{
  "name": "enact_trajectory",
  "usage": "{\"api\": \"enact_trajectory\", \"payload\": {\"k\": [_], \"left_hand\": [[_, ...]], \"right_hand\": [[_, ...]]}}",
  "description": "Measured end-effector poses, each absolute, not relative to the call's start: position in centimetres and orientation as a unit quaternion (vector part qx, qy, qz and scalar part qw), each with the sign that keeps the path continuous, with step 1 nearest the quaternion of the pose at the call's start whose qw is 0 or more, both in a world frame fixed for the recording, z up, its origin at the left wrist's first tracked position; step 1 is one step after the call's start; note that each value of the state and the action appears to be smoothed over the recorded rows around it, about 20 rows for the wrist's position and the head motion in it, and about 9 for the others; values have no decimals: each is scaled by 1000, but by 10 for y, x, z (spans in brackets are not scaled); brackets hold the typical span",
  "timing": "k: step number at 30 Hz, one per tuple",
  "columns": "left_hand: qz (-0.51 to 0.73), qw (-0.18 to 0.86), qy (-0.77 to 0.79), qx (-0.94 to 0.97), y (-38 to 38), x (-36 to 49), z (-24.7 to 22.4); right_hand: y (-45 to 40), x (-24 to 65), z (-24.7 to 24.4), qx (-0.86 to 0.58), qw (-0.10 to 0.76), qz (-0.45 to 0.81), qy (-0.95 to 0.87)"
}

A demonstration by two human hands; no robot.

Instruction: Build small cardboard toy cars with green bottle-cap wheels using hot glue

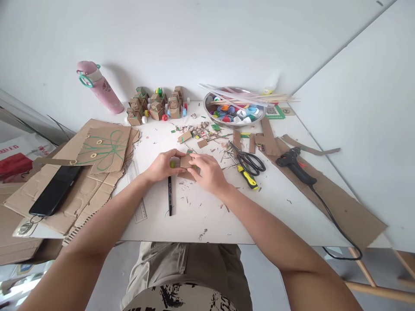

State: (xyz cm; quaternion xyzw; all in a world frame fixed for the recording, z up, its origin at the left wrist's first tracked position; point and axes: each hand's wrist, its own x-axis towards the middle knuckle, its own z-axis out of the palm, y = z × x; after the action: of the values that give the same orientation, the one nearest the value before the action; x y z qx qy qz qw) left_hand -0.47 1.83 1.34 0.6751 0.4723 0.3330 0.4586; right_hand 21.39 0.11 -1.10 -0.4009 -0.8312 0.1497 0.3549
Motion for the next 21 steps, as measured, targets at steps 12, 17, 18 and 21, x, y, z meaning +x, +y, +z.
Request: {"api": "enact_trajectory", "payload": {"k": [12, 17, 18, 21], "left_hand": [[340, 463, 478, 664, 18, -4, 12], [333, 465, 476, 667, 17, -3, 15], [333, 467, 477, 666, 17, -3, 16], [333, 462, 483, 665, 18, -4, 15]], "right_hand": [[19, 215, 21, -426, 295, 211, -829], [27, 211, 37, -449, 276, 255, -811], [28, 210, 38, -454, 276, 261, -806], [28, 207, 37, -461, 282, 279, -794]]}}
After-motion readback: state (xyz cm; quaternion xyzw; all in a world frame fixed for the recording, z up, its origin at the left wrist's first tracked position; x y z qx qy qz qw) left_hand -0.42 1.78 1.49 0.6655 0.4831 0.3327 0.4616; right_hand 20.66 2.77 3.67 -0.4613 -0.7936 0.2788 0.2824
